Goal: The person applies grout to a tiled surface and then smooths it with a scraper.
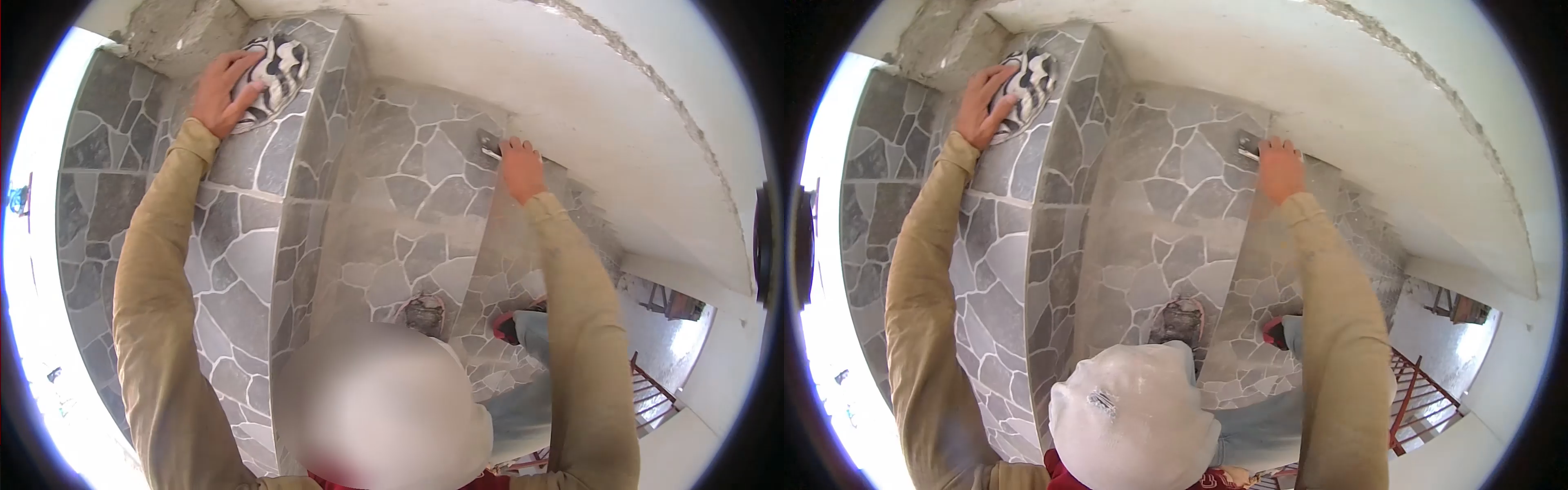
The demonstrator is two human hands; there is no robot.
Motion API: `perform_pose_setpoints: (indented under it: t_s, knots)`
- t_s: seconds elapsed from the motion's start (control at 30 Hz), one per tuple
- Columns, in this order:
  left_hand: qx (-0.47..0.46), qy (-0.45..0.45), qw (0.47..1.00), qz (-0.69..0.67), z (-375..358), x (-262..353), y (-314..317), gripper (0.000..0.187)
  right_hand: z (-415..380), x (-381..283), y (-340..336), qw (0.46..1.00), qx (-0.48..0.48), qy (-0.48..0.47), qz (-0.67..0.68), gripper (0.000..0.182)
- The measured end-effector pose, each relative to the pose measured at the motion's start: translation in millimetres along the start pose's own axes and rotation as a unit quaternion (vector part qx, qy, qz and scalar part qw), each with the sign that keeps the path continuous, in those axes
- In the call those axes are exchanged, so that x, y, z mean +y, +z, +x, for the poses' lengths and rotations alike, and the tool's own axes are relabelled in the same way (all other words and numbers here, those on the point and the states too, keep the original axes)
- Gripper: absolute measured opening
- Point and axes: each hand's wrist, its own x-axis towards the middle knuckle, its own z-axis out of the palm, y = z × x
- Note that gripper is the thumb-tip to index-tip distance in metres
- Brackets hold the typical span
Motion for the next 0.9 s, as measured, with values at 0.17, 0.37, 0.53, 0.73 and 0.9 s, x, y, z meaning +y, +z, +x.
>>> perform_pose_setpoints:
  t_s: [0.17, 0.37, 0.53, 0.73, 0.9]
  knots:
    - [-0.047, -0.068, 0.996, 0.025, 10.1, 11.3, -0.5, 0.042, -84.2, -23.4, -45.9, 0.963, -0.091, -0.229, 0.106, 0.031]
    - [-0.007, -0.174, 0.984, -0.023, 11.7, 77.0, -21.5, 0.035, -158.4, -21.2, -91.2, 0.97, -0.028, -0.137, 0.201, 0.041]
    - [-0.212, -0.009, 0.976, 0.051, -24.2, 181.9, -40.6, 0.032, -191.3, 2.3, -124.9, 0.97, -0.031, -0.093, 0.221, 0.043]
    - [-0.272, 0.109, 0.915, 0.276, 19.9, 149.3, 35.9, 0.029, -191.9, 24.2, -102.0, 0.959, -0.052, -0.063, 0.271, 0.045]
    - [-0.299, 0.086, 0.873, 0.376, 126.5, 120.7, 99.4, 0.034, -190.2, 26.1, -109.5, 0.935, -0.031, -0.062, 0.348, 0.04]
